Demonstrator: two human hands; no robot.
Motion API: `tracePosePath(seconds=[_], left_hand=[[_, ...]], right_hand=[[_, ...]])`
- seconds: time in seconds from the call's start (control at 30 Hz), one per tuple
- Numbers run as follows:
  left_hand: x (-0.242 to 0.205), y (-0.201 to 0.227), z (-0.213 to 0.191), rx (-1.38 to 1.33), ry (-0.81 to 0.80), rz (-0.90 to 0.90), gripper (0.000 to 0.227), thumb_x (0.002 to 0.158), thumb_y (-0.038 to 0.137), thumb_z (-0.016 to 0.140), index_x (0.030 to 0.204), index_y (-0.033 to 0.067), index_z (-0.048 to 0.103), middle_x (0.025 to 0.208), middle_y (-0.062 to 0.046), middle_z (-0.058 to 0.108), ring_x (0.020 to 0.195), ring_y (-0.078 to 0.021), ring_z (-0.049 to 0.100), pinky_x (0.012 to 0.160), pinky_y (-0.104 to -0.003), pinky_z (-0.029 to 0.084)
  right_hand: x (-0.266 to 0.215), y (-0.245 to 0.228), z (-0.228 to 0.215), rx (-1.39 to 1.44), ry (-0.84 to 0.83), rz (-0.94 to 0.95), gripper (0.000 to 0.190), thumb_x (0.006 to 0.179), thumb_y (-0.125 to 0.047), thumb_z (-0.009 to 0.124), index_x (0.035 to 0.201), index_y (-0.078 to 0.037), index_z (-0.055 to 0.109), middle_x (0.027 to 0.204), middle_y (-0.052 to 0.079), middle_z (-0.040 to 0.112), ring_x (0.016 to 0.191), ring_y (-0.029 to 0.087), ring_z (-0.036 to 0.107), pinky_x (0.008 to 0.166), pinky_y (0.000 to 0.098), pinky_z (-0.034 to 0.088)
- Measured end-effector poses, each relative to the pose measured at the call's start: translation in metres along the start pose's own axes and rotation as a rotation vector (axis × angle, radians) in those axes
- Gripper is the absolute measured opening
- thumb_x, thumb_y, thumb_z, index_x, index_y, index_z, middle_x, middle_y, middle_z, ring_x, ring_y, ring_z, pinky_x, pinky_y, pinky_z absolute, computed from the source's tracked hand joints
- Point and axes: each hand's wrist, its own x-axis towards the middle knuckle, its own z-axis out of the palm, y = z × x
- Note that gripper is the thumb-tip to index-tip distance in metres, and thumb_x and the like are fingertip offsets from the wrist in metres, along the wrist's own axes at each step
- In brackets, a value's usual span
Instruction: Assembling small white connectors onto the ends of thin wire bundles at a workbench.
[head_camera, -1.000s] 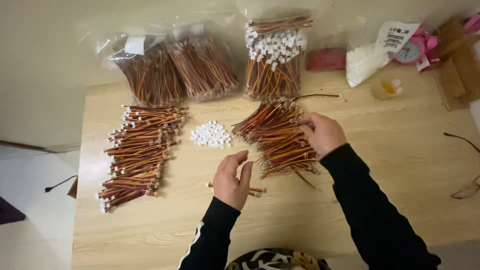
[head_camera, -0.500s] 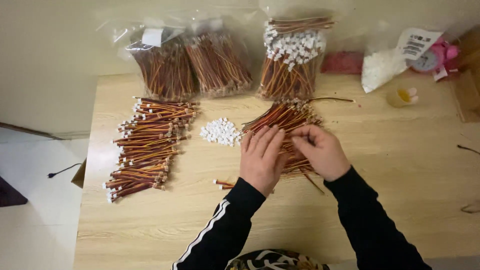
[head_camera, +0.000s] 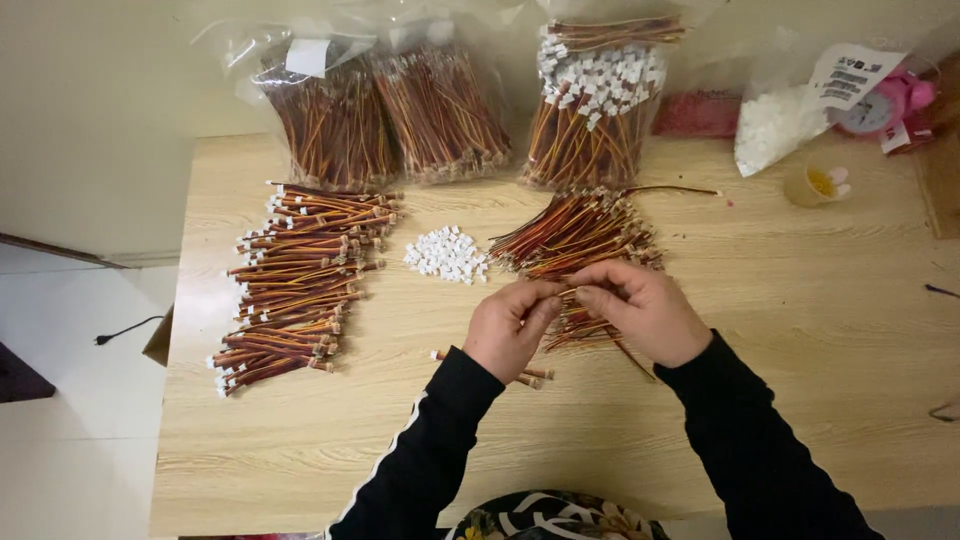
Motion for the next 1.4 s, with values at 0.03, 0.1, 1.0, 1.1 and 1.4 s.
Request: tracePosePath(seconds=[0.03, 0.1, 1.0, 1.1, 1.4], left_hand=[[0.000, 0.000, 0.001, 0.000, 0.000, 0.000, 0.017, 0.090, 0.021, 0.066, 0.104, 0.0140, 0.073, 0.085, -0.011, 0.070, 0.087, -0.0304, 0.070, 0.077, -0.039, 0.055], [-0.001, -0.001, 0.004, -0.079, -0.067, -0.048, 0.021, 0.089, 0.021, 0.068, 0.107, 0.0095, 0.072, 0.091, -0.013, 0.070, 0.094, -0.0311, 0.070, 0.082, -0.039, 0.055], [-0.006, -0.026, -0.024, -0.043, -0.098, -0.321, 0.011, 0.085, 0.019, 0.069, 0.086, 0.0122, 0.077, 0.064, -0.004, 0.070, 0.054, -0.0084, 0.059, 0.050, -0.022, 0.048], [-0.004, -0.018, -0.017, 0.114, -0.116, -0.220, 0.011, 0.084, 0.023, 0.069, 0.087, 0.0168, 0.077, 0.071, -0.005, 0.071, 0.062, -0.0182, 0.067, 0.056, -0.029, 0.052], [-0.033, -0.041, -0.008, 0.095, -0.050, -0.428, 0.013, 0.083, 0.032, 0.072, 0.088, 0.0210, 0.077, 0.074, -0.001, 0.072, 0.068, -0.0155, 0.068, 0.060, -0.027, 0.053]], right_hand=[[-0.002, -0.006, 0.001, 0.000, 0.000, 0.000, 0.020, 0.089, -0.009, 0.067, 0.106, 0.001, 0.068, 0.073, 0.009, 0.066, 0.069, 0.014, 0.062, 0.066, 0.0283, 0.054], [-0.004, -0.017, 0.003, -0.279, 0.027, -0.095, 0.014, 0.088, -0.016, 0.069, 0.099, -0.008, 0.074, 0.079, 0.010, 0.071, 0.078, 0.021, 0.068, 0.075, 0.0346, 0.053], [0.006, -0.007, -0.028, -0.907, 0.194, -0.240, 0.030, 0.095, -0.034, 0.062, 0.116, -0.013, 0.069, 0.111, 0.015, 0.063, 0.113, 0.032, 0.058, 0.098, 0.0430, 0.044], [0.014, 0.000, 0.005, -0.874, -0.132, -0.364, 0.018, 0.091, -0.025, 0.064, 0.102, -0.014, 0.073, 0.095, 0.012, 0.069, 0.096, 0.029, 0.066, 0.091, 0.0410, 0.051], [0.017, 0.035, 0.025, -0.601, -0.385, -0.039, 0.016, 0.088, -0.025, 0.063, 0.087, -0.011, 0.071, 0.086, 0.012, 0.071, 0.092, 0.034, 0.068, 0.082, 0.0435, 0.052]])
